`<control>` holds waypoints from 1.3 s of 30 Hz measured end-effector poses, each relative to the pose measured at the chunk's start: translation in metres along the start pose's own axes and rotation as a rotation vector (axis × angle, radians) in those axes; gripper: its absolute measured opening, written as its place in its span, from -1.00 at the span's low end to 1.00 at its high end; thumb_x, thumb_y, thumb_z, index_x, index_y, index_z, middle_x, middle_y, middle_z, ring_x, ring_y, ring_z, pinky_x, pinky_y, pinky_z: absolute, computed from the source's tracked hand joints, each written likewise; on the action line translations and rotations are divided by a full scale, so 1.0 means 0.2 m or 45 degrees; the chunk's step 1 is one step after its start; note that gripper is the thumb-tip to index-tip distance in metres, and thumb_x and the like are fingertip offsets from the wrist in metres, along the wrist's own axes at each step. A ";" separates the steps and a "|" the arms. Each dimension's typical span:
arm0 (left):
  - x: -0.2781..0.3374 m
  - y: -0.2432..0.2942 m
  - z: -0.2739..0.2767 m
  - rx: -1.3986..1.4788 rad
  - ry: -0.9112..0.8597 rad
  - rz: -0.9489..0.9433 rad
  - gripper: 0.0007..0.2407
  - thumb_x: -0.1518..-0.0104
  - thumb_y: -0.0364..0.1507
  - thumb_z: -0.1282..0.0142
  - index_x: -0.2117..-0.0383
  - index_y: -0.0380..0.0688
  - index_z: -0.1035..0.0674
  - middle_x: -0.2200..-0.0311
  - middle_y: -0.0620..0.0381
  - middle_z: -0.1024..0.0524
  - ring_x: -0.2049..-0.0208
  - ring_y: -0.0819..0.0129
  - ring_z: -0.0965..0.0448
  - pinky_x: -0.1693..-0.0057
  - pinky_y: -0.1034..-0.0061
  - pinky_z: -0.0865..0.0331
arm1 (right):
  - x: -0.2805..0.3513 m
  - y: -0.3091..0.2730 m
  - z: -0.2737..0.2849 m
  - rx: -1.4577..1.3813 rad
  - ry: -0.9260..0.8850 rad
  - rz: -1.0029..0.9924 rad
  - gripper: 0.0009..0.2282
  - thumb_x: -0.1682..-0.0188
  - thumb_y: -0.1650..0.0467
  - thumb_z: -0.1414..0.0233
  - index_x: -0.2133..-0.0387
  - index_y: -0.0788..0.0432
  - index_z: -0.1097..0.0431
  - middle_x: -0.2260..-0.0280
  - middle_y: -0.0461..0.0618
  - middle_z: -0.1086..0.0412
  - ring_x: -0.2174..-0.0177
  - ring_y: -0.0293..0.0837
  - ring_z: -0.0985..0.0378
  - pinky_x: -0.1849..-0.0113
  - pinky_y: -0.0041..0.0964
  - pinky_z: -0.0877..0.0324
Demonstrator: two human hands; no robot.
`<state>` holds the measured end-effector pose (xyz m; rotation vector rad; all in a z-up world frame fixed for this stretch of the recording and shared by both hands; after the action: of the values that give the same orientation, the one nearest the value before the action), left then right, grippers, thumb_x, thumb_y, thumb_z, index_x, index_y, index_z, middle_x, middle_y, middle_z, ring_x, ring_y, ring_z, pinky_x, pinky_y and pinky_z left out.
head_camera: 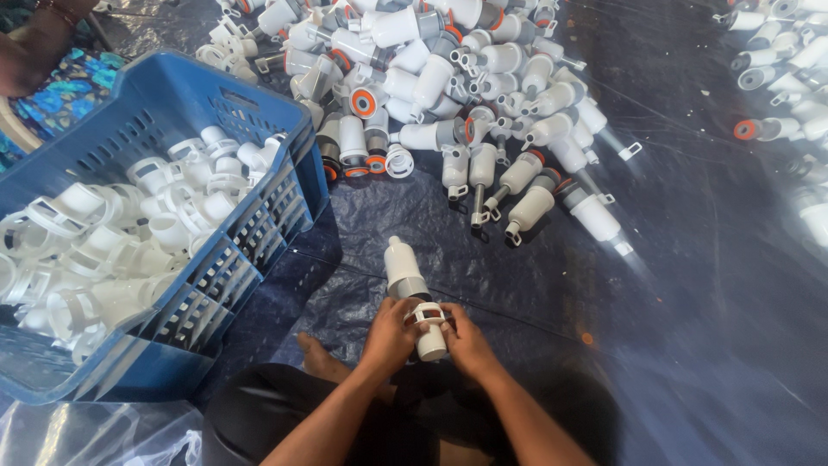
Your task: The person sits on a tarp and assembles white plastic pump-like devices by hand. They pick up a cylindrical body, insert a black rubber ring, attach a nozzle, and screw on a handle, repeating this process for multiple units.
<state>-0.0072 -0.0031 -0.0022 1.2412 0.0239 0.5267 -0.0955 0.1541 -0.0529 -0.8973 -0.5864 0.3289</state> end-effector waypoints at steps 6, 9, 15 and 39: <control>0.01 0.01 0.00 -0.089 0.068 -0.146 -0.65 -0.06 -0.45 -0.29 -0.01 -0.14 -0.59 0.05 -0.03 -0.47 0.04 0.14 -0.61 -0.06 0.35 -0.52 | 0.11 -0.18 0.07 0.194 0.047 -0.091 -0.58 -0.08 0.28 0.04 -0.23 0.01 -0.21 0.03 0.09 -0.52 0.08 -0.03 -0.60 0.03 -0.12 -0.46; 0.02 0.02 0.01 -0.008 0.066 -0.090 -0.66 -0.07 -0.45 -0.24 -0.02 -0.13 -0.58 0.07 0.00 -0.46 0.07 0.18 -0.63 -0.01 0.37 -0.58 | 0.19 -0.26 0.09 0.137 -0.015 -0.334 -0.43 -0.04 0.25 -0.05 -0.31 0.08 -0.01 0.07 0.09 -0.52 0.15 -0.04 -0.62 0.10 -0.16 -0.48; 0.08 0.11 0.05 -0.238 0.171 -0.357 -0.68 -0.04 -0.49 -0.29 0.03 -0.09 -0.63 0.10 -0.01 -0.48 0.13 0.10 -0.62 0.02 0.32 -0.54 | 0.19 -0.24 0.02 -0.620 -0.327 -0.469 -0.48 0.05 0.33 -0.15 -0.16 0.17 -0.14 0.18 0.11 -0.52 0.28 -0.11 -0.63 0.26 -0.21 -0.56; -0.33 0.01 0.07 0.828 -0.131 -0.116 -0.24 0.19 -0.28 -0.43 -0.22 -0.28 -0.32 0.03 -0.13 -0.56 0.00 0.09 -0.62 -0.14 0.21 -0.49 | -0.02 -0.08 -0.05 -0.495 -0.132 0.162 -0.39 0.37 0.49 -0.30 -0.07 0.13 -0.33 0.09 -0.06 -0.53 0.07 -0.17 -0.60 0.03 -0.23 -0.50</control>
<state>-0.0611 -0.0416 -0.0121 1.8906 0.1748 0.3831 -0.0922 0.1360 -0.0464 -1.3007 -0.7039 0.3850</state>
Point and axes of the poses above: each hand's wrist, its own x-axis away from the middle knuckle, its own z-axis out of the back of the hand, y = z × x, the point moved 1 cm from there along -x, towards the middle knuckle
